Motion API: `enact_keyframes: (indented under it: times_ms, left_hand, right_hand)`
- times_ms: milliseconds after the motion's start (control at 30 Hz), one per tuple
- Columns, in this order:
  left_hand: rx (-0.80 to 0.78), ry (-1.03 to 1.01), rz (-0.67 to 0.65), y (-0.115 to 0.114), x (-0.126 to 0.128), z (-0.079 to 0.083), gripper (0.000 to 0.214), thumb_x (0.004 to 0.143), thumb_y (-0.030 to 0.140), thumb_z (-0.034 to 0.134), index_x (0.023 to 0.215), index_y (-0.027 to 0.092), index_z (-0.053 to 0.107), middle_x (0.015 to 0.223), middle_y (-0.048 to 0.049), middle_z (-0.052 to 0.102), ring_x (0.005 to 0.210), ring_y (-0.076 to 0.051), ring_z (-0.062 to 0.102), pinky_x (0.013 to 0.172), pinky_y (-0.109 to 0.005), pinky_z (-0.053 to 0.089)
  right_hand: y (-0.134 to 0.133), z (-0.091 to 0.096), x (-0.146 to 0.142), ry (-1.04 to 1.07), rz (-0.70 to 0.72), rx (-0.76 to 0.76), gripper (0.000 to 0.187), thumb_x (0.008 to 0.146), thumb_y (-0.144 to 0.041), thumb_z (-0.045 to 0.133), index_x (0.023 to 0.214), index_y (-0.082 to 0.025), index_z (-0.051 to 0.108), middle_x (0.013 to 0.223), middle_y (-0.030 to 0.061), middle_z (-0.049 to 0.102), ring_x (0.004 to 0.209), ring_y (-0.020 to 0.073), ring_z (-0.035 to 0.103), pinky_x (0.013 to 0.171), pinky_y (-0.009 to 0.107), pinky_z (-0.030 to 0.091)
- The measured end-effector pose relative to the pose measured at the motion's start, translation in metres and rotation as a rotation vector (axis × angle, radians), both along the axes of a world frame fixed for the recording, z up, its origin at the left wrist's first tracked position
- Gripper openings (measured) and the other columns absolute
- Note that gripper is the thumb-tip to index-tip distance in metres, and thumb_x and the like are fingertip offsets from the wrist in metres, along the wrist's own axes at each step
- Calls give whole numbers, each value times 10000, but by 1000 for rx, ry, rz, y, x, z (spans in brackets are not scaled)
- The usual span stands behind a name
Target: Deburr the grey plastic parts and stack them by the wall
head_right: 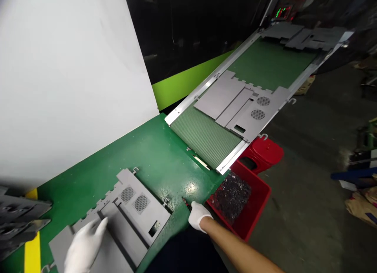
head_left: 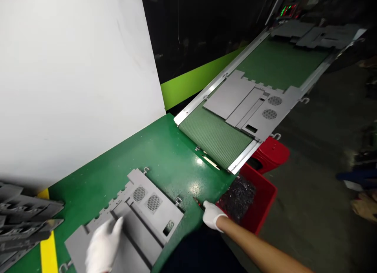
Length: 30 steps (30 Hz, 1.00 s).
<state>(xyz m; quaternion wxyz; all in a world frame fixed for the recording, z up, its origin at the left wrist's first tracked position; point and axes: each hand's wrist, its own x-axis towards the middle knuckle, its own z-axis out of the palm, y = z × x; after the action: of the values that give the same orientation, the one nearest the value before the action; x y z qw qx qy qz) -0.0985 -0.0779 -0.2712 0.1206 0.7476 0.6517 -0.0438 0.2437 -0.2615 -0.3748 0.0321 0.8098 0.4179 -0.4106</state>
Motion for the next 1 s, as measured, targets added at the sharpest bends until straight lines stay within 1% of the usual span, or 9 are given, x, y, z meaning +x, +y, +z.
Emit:
enact_keyframes:
  times_ms: [33, 100, 167, 300, 367, 467, 600, 767, 1000]
  left_hand:
    - [-50, -86, -93, 0, 29, -6, 457, 951, 549, 414, 1125, 228, 689, 1196, -103, 715, 1105, -299, 669, 950, -410, 533]
    - [-148, -206, -458, 2, 92, -18, 446, 978, 499, 375, 1161, 238, 686, 1283, -87, 683, 1238, -261, 596, 1125, -386, 393]
    - [-383, -147, -728, 7, 149, -34, 438, 988, 483, 355, 1042, 240, 716, 1215, -89, 710, 1186, -248, 620, 1156, -394, 324]
    - [-727, 99, -825, 25, 208, -65, 486, 928, 585, 439, 780, 211, 712, 859, -96, 747, 875, -268, 693, 956, -403, 446]
    - [-792, 151, -811, 32, 216, -76, 471, 898, 604, 486, 742, 214, 698, 804, -71, 737, 791, -253, 681, 866, -386, 463]
    - [-833, 199, -784, 36, 218, -84, 451, 890, 603, 505, 738, 216, 679, 800, -35, 735, 781, -228, 660, 882, -387, 438]
    - [-830, 177, -747, 31, 216, -81, 439, 903, 596, 492, 766, 223, 680, 819, 1, 739, 797, -183, 647, 921, -339, 412]
    - [-875, 108, -748, 32, 212, -73, 422, 913, 579, 492, 794, 224, 686, 829, 24, 740, 780, -147, 633, 832, -256, 422]
    - [-908, 68, -741, 38, 210, -74, 438, 892, 620, 514, 803, 233, 698, 816, 31, 736, 768, -136, 620, 798, -237, 413]
  right_hand:
    - [-10, -1, -1, 67, 4, -23, 246, 780, -118, 585, 1008, -207, 616, 872, 78, 684, 774, 212, 683, 679, 295, 482]
    - [-26, -1, -8, 179, 19, -27, 242, 805, -122, 548, 1017, -227, 598, 791, 25, 669, 630, 161, 638, 592, 256, 440]
    - [-32, 1, -15, 259, 35, 21, 284, 810, -119, 538, 1067, -232, 580, 792, 14, 664, 611, 149, 613, 578, 246, 411]
    - [-23, 2, -23, 340, 50, 135, 366, 778, -99, 553, 1113, -246, 568, 915, 31, 671, 775, 161, 624, 657, 243, 398]
    - [-15, -1, -23, 361, 49, 166, 395, 748, -100, 574, 1113, -250, 569, 991, 44, 669, 833, 172, 622, 682, 247, 394]
    - [-7, -6, -23, 393, 55, 181, 358, 723, -136, 603, 1066, -236, 583, 998, 57, 669, 822, 189, 622, 660, 258, 386]
    - [0, -7, -26, 435, 86, 197, 281, 748, -170, 582, 1020, -235, 589, 938, 43, 669, 792, 188, 622, 630, 260, 377]
    - [4, -1, -25, 407, 120, 196, 235, 764, -194, 569, 994, -231, 599, 944, 55, 674, 823, 209, 637, 637, 287, 368]
    - [3, 6, -20, 325, 134, 132, 236, 779, -223, 563, 1009, -217, 614, 975, 83, 674, 842, 237, 655, 622, 301, 368]
